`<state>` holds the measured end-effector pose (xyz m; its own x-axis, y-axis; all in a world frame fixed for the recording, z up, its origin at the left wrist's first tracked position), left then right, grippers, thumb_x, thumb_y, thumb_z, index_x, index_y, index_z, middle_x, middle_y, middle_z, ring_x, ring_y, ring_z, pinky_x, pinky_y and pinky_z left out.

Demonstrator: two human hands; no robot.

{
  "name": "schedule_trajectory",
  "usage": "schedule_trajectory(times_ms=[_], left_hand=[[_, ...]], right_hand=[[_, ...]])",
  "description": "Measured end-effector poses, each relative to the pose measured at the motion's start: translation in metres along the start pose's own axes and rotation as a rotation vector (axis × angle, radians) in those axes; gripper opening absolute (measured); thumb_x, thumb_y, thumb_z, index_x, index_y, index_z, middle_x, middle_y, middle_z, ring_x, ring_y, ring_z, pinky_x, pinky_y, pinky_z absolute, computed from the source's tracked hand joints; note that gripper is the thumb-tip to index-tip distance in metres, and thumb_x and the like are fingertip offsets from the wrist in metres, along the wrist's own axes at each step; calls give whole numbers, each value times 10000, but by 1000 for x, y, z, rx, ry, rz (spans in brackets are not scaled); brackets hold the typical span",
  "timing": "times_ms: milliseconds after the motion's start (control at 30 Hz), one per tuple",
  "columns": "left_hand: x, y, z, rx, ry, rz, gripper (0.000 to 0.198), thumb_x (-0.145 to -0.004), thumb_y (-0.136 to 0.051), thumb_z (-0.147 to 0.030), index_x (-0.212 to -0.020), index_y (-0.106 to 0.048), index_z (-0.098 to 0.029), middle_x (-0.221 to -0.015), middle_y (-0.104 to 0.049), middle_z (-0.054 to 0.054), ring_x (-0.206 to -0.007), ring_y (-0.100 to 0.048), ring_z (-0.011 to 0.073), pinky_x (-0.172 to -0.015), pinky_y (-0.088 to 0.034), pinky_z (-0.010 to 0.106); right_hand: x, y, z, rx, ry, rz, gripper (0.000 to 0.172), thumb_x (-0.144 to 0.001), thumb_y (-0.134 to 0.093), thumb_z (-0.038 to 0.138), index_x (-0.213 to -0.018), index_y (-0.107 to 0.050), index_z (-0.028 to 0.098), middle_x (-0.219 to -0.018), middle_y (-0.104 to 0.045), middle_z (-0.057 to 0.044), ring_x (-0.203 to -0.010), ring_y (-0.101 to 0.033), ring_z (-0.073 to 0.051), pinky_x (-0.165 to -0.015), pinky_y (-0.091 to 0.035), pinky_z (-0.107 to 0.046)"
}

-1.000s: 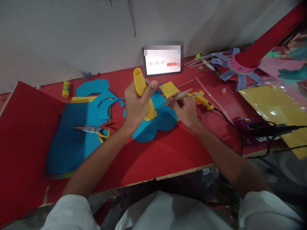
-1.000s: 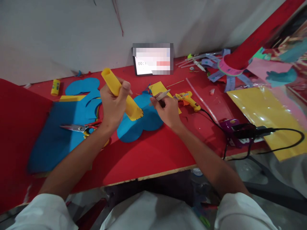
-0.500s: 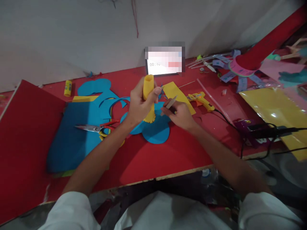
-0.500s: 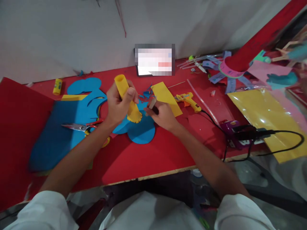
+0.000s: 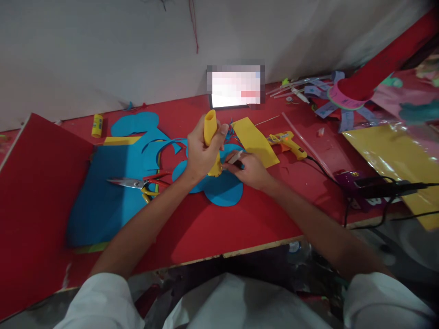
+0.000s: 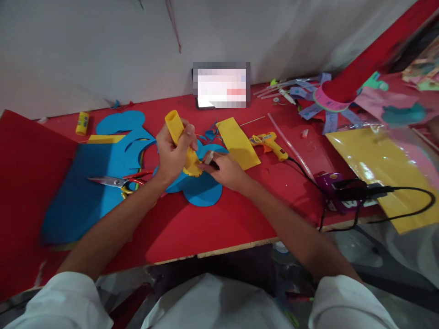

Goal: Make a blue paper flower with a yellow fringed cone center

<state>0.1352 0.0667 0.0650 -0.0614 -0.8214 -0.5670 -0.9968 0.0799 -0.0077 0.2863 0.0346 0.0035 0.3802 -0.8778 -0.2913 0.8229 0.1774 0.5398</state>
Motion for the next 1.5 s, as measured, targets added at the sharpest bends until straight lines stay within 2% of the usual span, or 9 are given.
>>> schedule_trajectory(times_ms=[267, 400, 533, 667, 933, 1167, 1267, 1367, 1500], left_hand=[[1, 1, 0, -37, -16, -17, 425, -980, -733, -618, -874, -562, -244, -658, -568, -53, -550, -529, 100, -546, -456, 261], [1, 2, 1, -26, -26, -18, 426, -975, -742, -624, -871, -575, -246, -654, -573, -53, -546, -535, 100, -562, -467, 265], [3, 2, 2, -45, -13, -27, 437, -963, -750, -645, -869, -596, -248, -640, -570, -51, -539, -540, 106, -559, -469, 275], [3, 2, -1, -50, 6, -33, 450, -980, -721, -657, -849, -584, -248, -618, -550, -53, -531, -538, 108, -560, -465, 283], [-2, 2, -16, -13, -29, -88, 440, -1017, -710, -592, -786, -562, -248, -586, -537, -48, -493, -510, 113, -511, -427, 300], [-11, 2, -39, 99, -131, -99, 417, -1007, -737, -575, -799, -578, -250, -574, -522, -50, -476, -505, 120, -481, -426, 306], [-17, 3, -51, 155, -154, -29, 384, -1029, -717, -546, -804, -596, -260, -586, -543, -40, -473, -514, 133, -486, -445, 325], [-24, 3, -58, 177, -170, 167, 322, -1054, -664, -567, -895, -663, -287, -669, -623, -4, -561, -607, 171, -565, -521, 364], [-28, 1, -42, 142, -22, 340, 536, -900, -720, -794, -882, -651, -262, -762, -675, 33, -711, -703, 203, -670, -588, 387]], right_hand=[[-2, 5, -5, 4, -31, -53, 474, -1037, -602, 657, -843, -689, 234, -826, -745, -50, -700, -638, -194, -679, -443, -335], [-4, 3, -7, 34, -31, -42, 495, -1025, -608, 670, -816, -668, 226, -718, -678, -26, -621, -577, -174, -628, -388, -328], [-6, 3, -9, 24, -14, -95, 518, -1045, -562, 676, -837, -682, 217, -795, -718, -53, -680, -627, -181, -656, -420, -329], [-8, 6, -10, 44, -51, -69, 562, -1011, -583, 724, -799, -684, 214, -718, -690, -46, -628, -605, -178, -610, -406, -333], [-2, 41, -9, -257, -197, -338, 545, -902, -705, 797, -854, -651, 258, -676, -684, -19, -510, -570, -164, -504, -465, -344], [-1, 37, -3, -298, -201, -344, 567, -900, -699, 814, -878, -652, 249, -649, -641, 4, -509, -561, -148, -482, -451, -325], [-1, 39, -1, -347, -198, -362, 577, -892, -694, 829, -884, -636, 255, -654, -627, 17, -498, -530, -133, -456, -427, -310], [-2, 39, -3, -383, -196, -368, 568, -904, -676, 831, -901, -611, 267, -648, -604, 33, -485, -504, -126, -436, -406, -303], [-2, 37, -9, -371, -195, -390, 558, -889, -698, 825, -936, -583, 281, -667, -629, 30, -530, -555, -148, -491, -453, -322]])
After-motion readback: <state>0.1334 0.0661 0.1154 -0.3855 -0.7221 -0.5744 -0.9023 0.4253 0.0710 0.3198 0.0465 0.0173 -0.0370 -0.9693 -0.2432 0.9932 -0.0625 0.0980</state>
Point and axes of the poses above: each hand's wrist, its own x-axis away from the middle knuckle, its own y-axis out of the back of the hand, z = x × y, the point moved 4 cm from there along -x, towards the middle knuckle
